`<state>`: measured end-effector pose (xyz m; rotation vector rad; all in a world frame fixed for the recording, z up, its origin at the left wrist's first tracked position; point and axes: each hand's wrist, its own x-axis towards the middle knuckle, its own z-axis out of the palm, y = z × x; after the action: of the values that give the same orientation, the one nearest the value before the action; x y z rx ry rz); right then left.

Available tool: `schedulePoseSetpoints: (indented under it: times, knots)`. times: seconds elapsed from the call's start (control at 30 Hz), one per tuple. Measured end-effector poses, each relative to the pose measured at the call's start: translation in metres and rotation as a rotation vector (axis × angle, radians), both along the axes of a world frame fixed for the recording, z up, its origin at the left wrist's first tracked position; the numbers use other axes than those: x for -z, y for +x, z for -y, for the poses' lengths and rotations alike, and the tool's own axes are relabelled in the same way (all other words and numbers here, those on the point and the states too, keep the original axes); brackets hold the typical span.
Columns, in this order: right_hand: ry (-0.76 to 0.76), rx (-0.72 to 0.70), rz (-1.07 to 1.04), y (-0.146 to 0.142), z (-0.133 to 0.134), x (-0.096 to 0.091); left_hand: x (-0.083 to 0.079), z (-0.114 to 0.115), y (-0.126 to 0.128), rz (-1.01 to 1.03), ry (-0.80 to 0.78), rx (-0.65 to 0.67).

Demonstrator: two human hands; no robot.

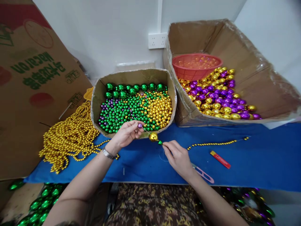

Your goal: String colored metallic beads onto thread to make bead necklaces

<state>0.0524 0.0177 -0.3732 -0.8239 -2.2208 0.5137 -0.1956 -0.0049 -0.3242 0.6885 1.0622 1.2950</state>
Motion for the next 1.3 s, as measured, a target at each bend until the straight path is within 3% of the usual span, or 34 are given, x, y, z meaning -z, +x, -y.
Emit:
schedulePoseSetpoints:
  times: [0.2,0.3,0.47,0.57,0.67,0.77,0.87,1.03,1.17,1.23,1.3]
  knots:
    - [-0.141,0.010,-0.050,0.001,0.007,0.004,0.004,0.010,0.020,-0.488,0.161,-0.015]
    - [-0.223,0.021,-0.047,0.004,0.011,0.017,0.010,0.018,0.031,-0.566,0.217,0.016]
    - [-0.298,-0.007,0.104,0.015,0.015,0.049,0.033,0.033,0.045,-0.798,0.359,0.127]
    - [-0.276,-0.010,0.280,0.023,0.012,0.050,0.041,0.039,0.047,-0.884,0.376,0.117]
    - [-0.207,-0.001,0.297,0.023,0.007,0.032,0.031,0.038,0.047,-0.853,0.328,0.091]
    - [-0.137,-0.088,0.166,0.009,0.006,0.011,0.004,0.032,0.047,-0.807,0.340,0.035]
    - [-0.104,-0.156,0.049,-0.006,0.006,0.002,-0.021,0.027,0.049,-0.771,0.382,0.022]
    - [-0.233,-0.178,-0.087,-0.015,0.000,0.007,-0.037,0.022,0.042,-0.778,0.401,0.124]
    - [-0.383,-0.182,-0.133,-0.011,-0.004,-0.003,-0.041,-0.006,0.010,-0.810,0.391,0.214]
    - [-0.447,-0.164,-0.192,-0.010,-0.004,-0.014,-0.041,-0.036,-0.020,-0.962,0.385,0.090]
    - [-0.502,-0.171,-0.249,-0.010,-0.003,-0.027,-0.038,-0.072,-0.054,-1.331,0.338,-0.177]
